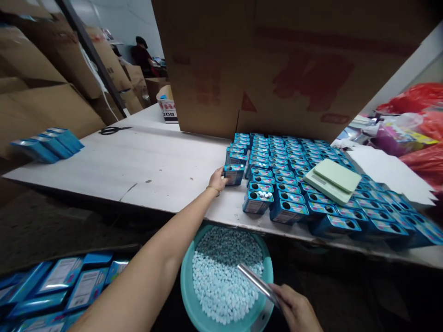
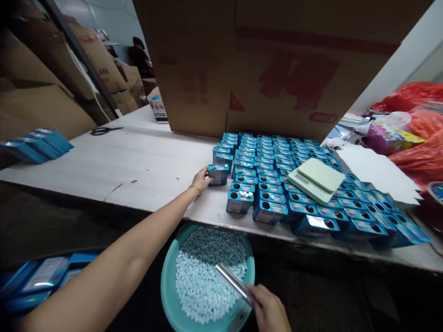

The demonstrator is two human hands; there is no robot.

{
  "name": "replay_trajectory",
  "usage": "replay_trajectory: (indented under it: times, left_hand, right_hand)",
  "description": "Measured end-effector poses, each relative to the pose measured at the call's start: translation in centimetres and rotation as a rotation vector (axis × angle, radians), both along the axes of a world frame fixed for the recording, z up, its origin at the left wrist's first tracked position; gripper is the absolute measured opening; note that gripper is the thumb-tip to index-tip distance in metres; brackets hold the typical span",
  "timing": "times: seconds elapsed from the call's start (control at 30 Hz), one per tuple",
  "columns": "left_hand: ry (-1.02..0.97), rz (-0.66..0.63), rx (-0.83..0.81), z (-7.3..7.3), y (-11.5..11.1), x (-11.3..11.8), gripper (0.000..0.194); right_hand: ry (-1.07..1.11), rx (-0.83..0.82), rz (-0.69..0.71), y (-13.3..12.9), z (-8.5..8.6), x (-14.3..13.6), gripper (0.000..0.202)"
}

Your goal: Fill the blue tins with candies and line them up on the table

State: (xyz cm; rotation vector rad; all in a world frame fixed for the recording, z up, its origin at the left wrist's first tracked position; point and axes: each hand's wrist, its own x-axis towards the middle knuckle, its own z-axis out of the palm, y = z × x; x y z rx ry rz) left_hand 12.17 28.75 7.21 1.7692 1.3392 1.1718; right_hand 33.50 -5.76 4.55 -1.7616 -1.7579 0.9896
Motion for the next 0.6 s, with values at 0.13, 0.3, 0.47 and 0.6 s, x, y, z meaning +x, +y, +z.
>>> replay_trajectory:
  times: [0.13, 0.3, 0.47, 0.6]
  left_hand:
    - [-0.042, 0.151, 0.038, -0.8, -0.7, -2.0, 0.066]
    - [0.019, 0.459, 0.161, -4.1, -11.3, -18.5, 0.058]
    - [0.458, 0.881, -0.631, -9.6, -30.2, -36.3, 0.045]
    - [0.524, 0.826, -0.998, -14.7, -41.7, -38.8, 0.054]
  right_hand:
    - [0.059, 0.004, 0.013, 0.4, -0.8, -1.2, 0.033]
    - [0.078, -0.056, -0.031, 0.1, -4.5, -1.8, 0.037]
    - [0.053, -0.22, -0.022, -1.2, -9.3, -1.9, 0.045]
    - [-0.01, -0.277, 0.02, -1.6, -10.8, -2.3, 0.045]
